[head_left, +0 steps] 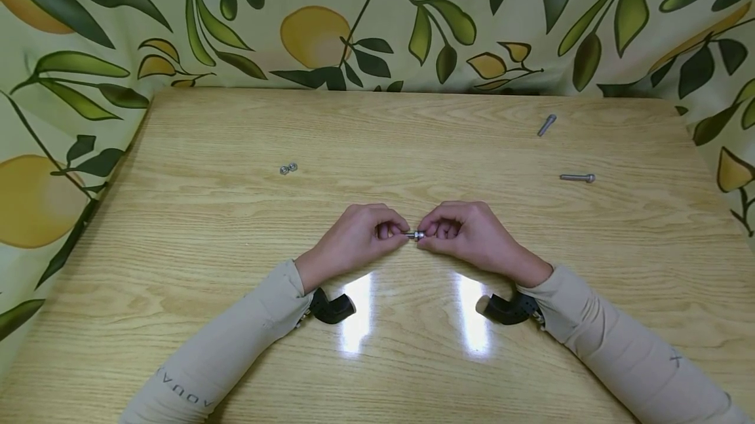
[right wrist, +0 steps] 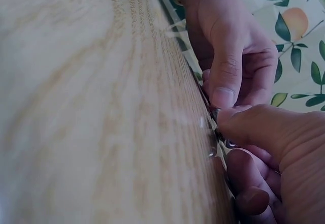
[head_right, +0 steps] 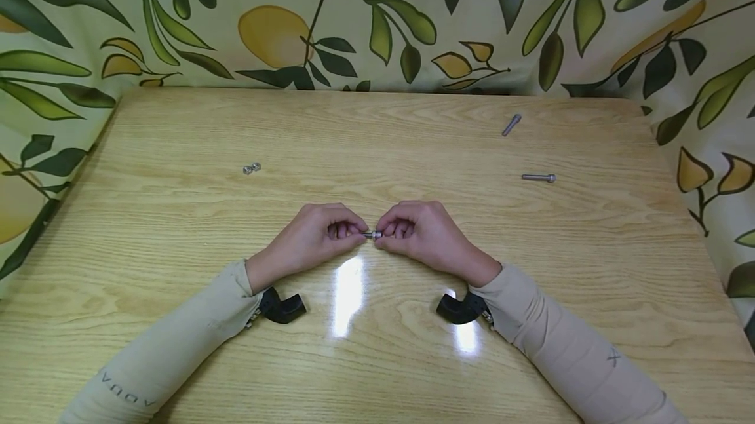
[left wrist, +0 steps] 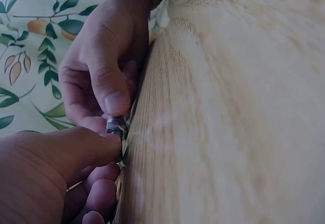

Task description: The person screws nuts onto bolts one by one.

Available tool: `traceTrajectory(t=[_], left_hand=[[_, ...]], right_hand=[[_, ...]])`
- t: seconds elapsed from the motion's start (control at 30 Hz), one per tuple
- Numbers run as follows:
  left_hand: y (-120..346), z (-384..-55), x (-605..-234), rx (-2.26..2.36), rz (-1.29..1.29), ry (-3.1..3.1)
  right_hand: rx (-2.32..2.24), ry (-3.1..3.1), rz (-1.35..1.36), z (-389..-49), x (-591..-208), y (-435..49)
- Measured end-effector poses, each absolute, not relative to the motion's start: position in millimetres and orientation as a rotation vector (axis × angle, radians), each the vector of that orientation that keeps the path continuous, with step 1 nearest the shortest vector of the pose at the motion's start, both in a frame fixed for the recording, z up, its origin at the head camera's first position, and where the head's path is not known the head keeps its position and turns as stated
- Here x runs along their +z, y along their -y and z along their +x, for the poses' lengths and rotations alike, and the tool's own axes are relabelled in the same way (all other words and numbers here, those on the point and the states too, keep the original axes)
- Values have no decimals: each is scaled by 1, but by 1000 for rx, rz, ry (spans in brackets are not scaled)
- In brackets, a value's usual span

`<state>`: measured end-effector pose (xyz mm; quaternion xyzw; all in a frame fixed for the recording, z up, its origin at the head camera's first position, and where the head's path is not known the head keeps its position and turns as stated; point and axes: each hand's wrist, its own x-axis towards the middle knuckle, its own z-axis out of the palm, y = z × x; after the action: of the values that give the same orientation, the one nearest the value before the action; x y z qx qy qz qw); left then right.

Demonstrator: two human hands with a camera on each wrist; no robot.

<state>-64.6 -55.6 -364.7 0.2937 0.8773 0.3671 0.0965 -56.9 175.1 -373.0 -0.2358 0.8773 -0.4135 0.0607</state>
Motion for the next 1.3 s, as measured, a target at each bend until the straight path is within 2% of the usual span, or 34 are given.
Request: traceTrajectory(t=[0.57, 0.97, 1.3], left_hand=[[67, -72, -356, 1067, 872, -2639], [125, -102, -340, 1067, 629, -2947], [162, -116, -336, 1008, 410, -3049]], right_hand=[[-1225, -2749, -741, -64, -353, -199], [-1048, -3038, -655, -82, -326, -250], [-1011, -3093, -400, -90, -318, -285]])
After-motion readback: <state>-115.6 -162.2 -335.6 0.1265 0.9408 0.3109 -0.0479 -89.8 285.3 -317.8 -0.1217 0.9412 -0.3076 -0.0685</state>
